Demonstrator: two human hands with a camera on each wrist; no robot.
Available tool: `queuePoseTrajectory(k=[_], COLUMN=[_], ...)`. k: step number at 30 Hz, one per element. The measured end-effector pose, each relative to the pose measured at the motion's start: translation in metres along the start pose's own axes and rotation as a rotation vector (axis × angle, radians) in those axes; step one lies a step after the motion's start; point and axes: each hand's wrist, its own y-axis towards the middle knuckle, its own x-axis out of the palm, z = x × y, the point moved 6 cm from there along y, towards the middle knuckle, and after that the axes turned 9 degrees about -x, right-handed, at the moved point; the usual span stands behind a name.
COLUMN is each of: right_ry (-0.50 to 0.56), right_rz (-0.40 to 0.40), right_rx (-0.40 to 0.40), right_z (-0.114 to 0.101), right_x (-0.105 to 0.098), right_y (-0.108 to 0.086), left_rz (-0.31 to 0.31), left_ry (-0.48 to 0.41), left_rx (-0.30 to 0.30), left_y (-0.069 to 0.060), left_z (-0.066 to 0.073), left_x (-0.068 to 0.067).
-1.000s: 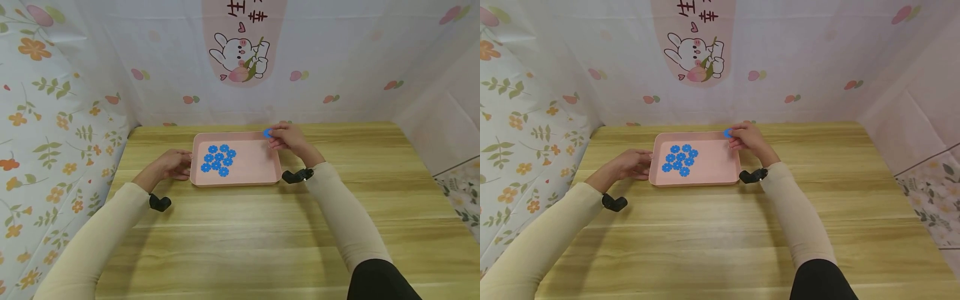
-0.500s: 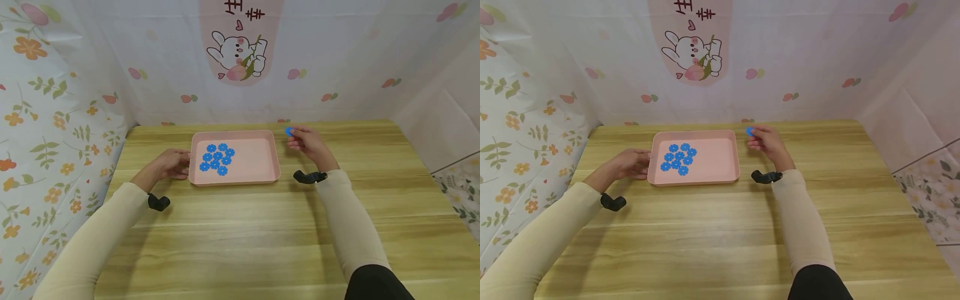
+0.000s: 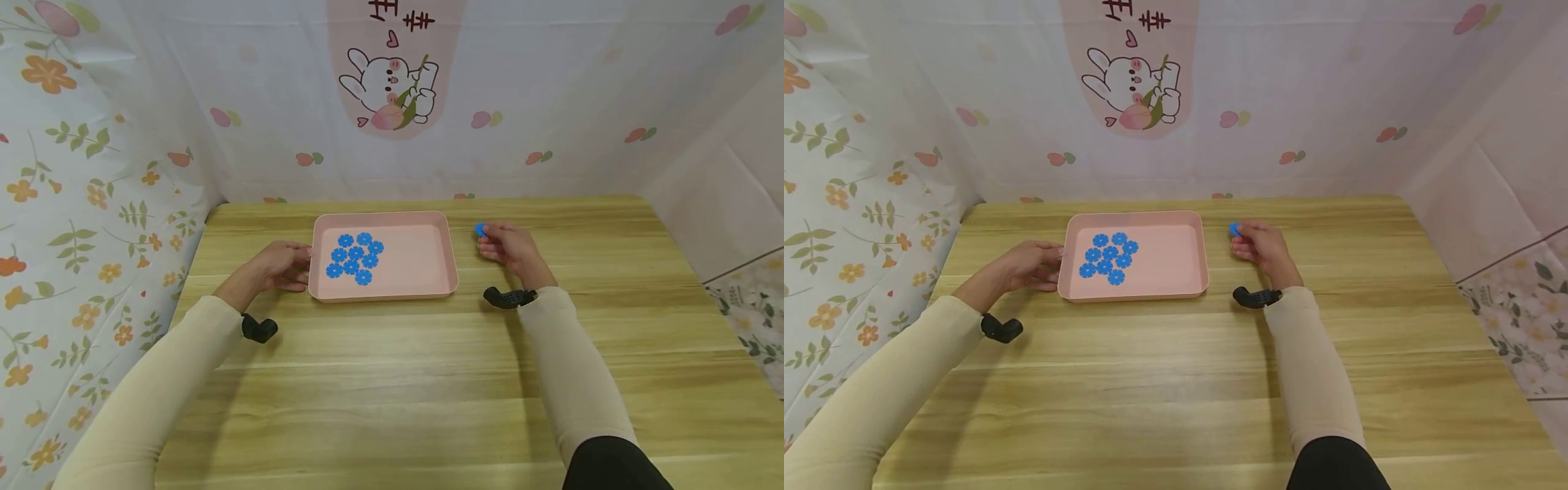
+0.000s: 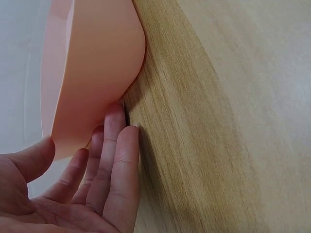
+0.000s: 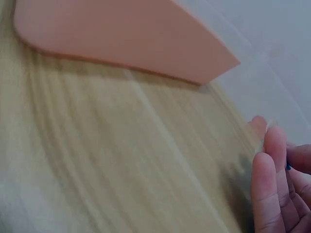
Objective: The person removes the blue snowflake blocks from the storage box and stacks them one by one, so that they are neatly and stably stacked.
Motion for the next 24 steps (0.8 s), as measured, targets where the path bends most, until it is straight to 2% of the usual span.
queuePoseTrajectory(k=[4,10,17,24], right_ry=[0.006,-0.115,-0.249,-0.294], right_rz=[-0.002,-0.005,0.044,0.075], right_rx=[0.017,0.024,-0.018,-0.045], right_z=[0.002,0.004,0.011,0.013], right_x=[0.000,0.000,-0.001,-0.001], right_y=[-0.002,0.000,0.006,0.007], left_rz=[0.000,0.001,0.000,0.001], left_ry=[0.004,0.009,0.018,0.013], left_rx=[-0.003,-0.003,0.014,0.009], left_y=[-0.001,-0.002,-0.004,-0.003], left_z=[0.002,0.002,0.002,0.002], left_x=[0.000,0.000,0.002,0.001])
